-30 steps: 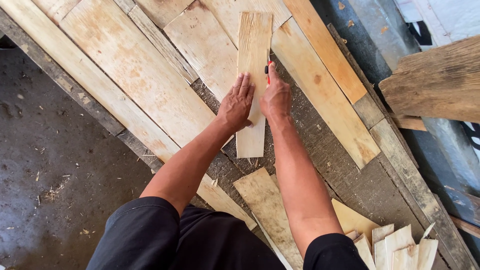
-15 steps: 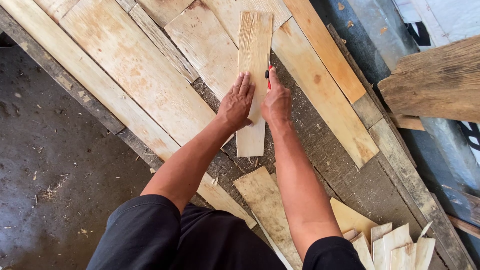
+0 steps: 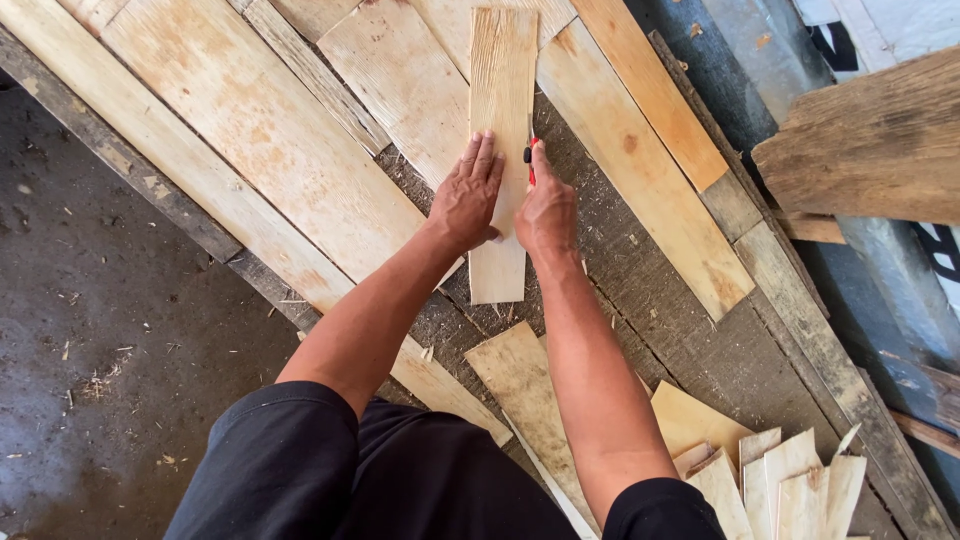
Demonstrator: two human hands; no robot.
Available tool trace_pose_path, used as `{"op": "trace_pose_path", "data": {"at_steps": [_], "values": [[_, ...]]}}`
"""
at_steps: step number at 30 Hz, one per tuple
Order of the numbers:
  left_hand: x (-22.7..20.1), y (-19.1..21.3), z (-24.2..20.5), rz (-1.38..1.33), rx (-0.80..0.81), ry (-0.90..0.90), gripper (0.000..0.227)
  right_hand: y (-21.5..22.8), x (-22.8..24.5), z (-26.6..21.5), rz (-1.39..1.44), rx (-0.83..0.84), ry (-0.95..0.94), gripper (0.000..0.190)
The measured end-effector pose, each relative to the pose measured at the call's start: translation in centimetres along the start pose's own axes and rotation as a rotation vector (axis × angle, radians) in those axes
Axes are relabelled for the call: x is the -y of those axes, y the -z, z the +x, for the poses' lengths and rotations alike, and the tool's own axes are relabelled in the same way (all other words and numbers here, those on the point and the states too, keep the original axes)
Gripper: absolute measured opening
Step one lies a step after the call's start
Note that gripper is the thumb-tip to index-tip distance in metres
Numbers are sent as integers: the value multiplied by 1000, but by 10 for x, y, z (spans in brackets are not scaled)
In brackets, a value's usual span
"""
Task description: Cutting and arranging thin wooden planks on a workbench.
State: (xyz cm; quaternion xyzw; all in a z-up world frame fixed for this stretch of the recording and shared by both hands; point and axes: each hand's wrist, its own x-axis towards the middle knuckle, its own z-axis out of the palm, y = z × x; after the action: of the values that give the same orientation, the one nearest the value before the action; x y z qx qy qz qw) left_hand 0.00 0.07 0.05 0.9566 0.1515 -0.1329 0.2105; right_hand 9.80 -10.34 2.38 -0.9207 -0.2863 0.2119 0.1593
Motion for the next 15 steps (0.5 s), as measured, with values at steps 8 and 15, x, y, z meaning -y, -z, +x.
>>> {"op": "trace_pose_path", "data": {"at_steps": [8, 15], "values": [[0, 1, -1, -13, 3, 5, 140, -2, -5, -19, -25, -44, 45, 66], [2, -2, -2, -35, -39, -18, 139, -16, -26, -33, -16, -66, 97, 63]]}}
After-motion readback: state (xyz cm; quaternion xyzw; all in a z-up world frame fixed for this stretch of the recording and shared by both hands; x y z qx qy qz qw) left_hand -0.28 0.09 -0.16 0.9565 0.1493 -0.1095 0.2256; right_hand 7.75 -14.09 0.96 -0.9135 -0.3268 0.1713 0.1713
